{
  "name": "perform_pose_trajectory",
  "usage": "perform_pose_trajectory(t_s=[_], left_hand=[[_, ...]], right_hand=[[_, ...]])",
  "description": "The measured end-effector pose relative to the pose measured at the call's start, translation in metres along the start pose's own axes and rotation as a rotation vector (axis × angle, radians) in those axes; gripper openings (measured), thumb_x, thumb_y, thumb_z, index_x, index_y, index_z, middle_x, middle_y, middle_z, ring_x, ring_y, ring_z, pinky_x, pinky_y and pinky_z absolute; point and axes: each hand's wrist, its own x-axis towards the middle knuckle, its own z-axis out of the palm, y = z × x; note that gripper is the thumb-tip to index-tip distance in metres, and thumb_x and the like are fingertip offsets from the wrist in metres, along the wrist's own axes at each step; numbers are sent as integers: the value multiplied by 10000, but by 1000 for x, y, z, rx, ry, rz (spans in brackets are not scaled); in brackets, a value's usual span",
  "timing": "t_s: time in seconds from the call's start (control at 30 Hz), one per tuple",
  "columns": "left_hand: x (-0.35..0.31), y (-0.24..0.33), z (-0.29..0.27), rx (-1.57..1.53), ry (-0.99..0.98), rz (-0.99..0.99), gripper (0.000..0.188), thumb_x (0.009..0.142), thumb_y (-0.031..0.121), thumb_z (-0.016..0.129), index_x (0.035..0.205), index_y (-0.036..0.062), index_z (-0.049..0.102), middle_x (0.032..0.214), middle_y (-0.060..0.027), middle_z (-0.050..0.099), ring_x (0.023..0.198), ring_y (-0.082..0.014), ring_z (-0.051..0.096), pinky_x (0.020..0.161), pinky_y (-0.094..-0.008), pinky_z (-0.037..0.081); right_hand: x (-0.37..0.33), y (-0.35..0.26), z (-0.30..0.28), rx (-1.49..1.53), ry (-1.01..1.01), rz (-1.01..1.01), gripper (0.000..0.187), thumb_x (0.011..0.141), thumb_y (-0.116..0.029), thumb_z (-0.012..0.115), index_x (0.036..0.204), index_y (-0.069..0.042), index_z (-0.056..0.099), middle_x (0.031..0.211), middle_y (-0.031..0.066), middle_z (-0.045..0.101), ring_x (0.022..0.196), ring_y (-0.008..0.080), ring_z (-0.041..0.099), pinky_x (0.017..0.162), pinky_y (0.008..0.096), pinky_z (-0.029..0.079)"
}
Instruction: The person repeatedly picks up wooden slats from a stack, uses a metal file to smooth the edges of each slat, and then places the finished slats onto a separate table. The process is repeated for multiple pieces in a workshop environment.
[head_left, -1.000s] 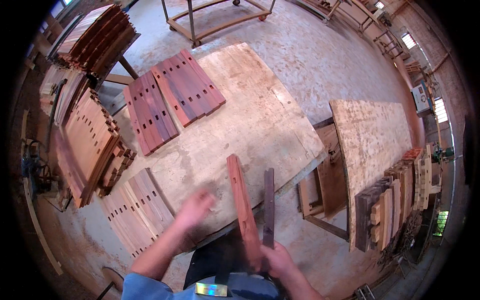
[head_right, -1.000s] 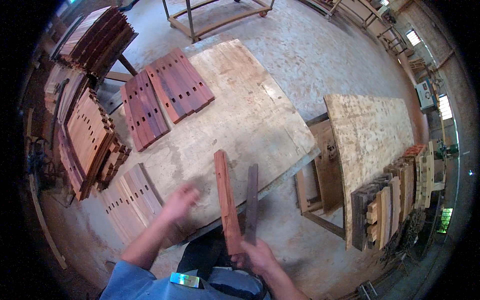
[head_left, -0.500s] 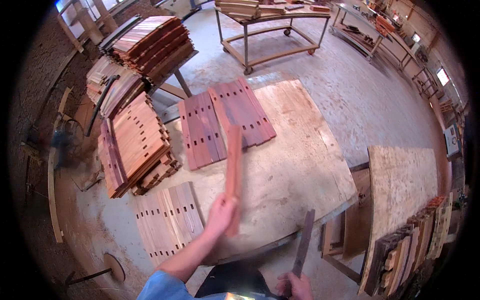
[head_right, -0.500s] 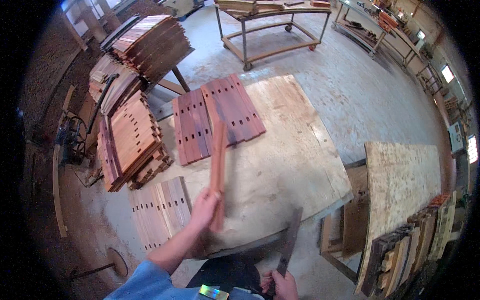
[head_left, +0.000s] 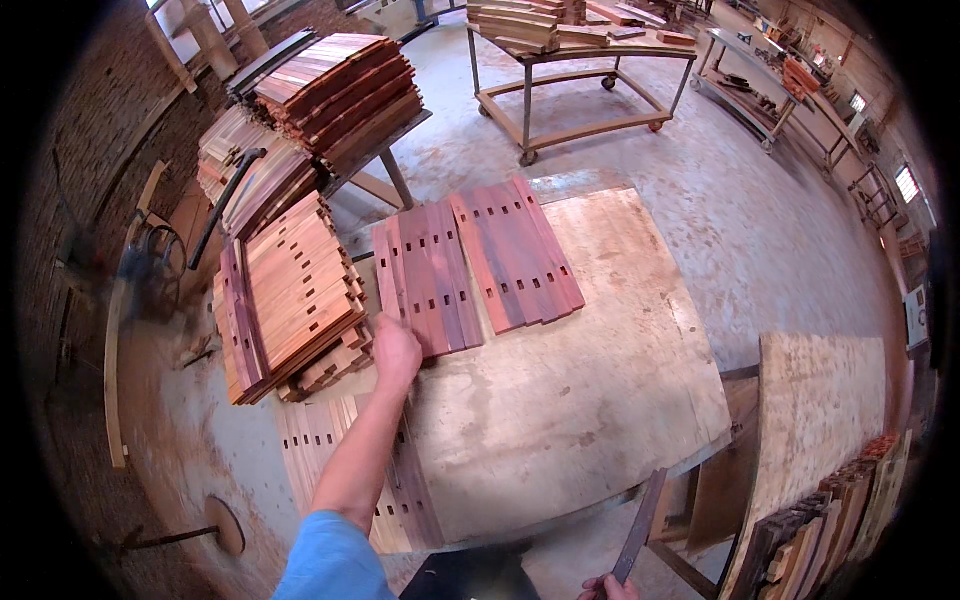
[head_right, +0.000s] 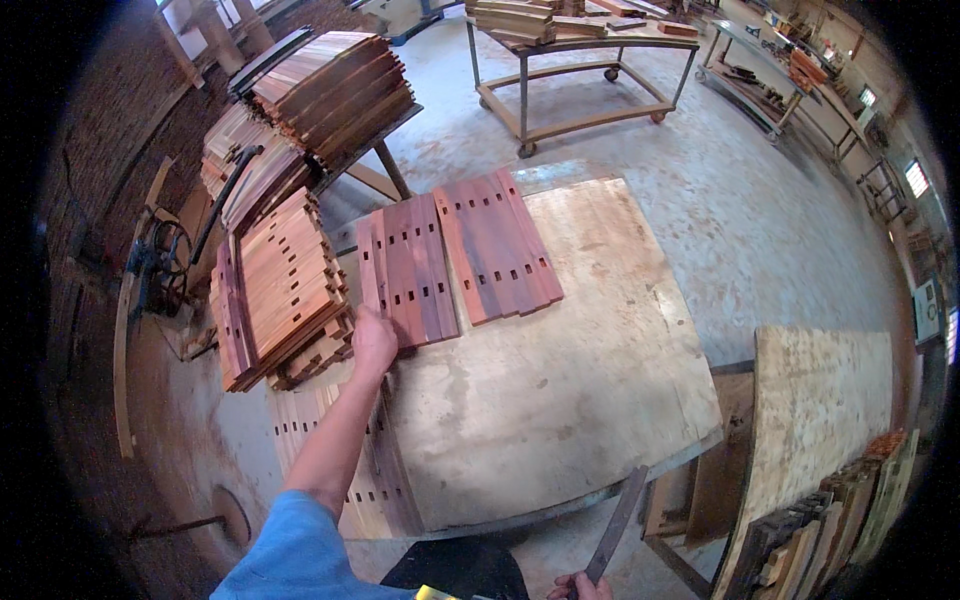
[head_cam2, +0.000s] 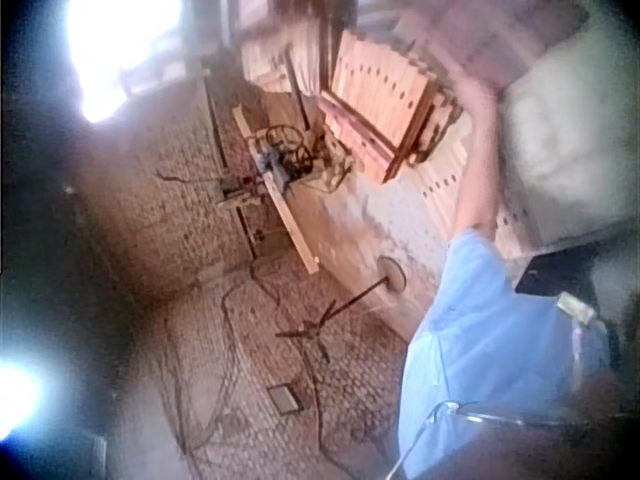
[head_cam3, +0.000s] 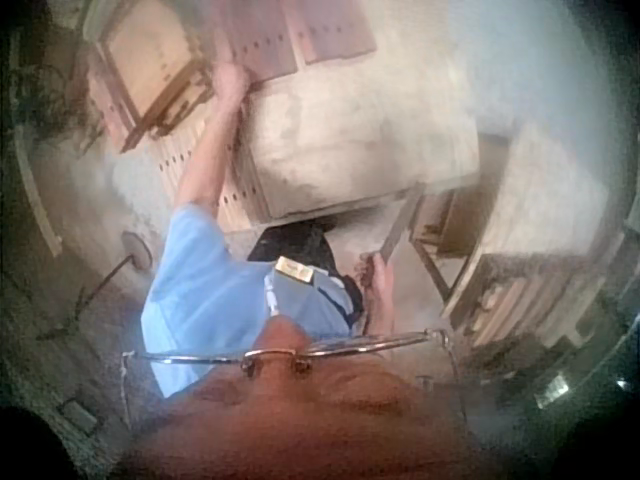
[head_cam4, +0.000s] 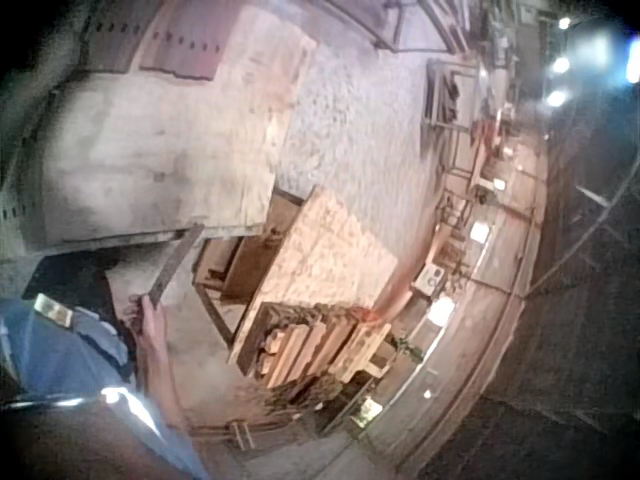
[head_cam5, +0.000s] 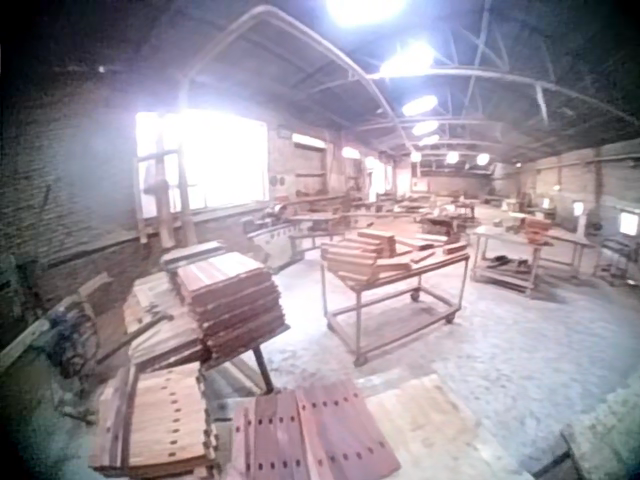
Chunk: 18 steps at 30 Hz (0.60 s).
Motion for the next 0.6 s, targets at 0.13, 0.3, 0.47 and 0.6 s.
perform_pose_trajectory(t_s=[0.13, 0.3, 0.47, 0.6], left_hand=[[15, 3, 5, 85, 103, 80, 267, 850, 60, 472, 1070, -92, 463, 1056, -317, 555, 977, -475, 564, 871, -503, 453], [32, 18, 4, 128, 84, 13, 286, 886, 80, 422, 1112, -93, 453, 1114, -301, 528, 992, -463, 566, 883, -499, 458], [44, 18, -2, 159, -97, -138, 338, 900, 116, 405, 1179, -73, 442, 1146, -293, 551, 1048, -449, 565, 927, -494, 442], [51, 4, 8, 192, -59, -118, 373, 892, 144, 423, 1202, -63, 447, 1164, -287, 561, 1078, -444, 558, 943, -497, 433]], right_hand=[[4, -4, 2, 5, -2, -7, 311, 908, -342, 520, 916, -40, 594, 679, 83, 596, 526, 148, 543, 463, 259, 428], [20, 5, -6, 32, -31, -20, 324, 920, -346, 520, 945, -26, 562, 675, 107, 592, 528, 167, 553, 459, 267, 448], [21, 5, -7, 68, -18, -31, 332, 928, -349, 525, 958, -20, 548, 674, 118, 591, 522, 170, 551, 457, 264, 452], [24, 8, -8, 51, -10, -11, 341, 930, -351, 524, 948, -12, 560, 675, 118, 592, 525, 168, 551, 461, 262, 454]])
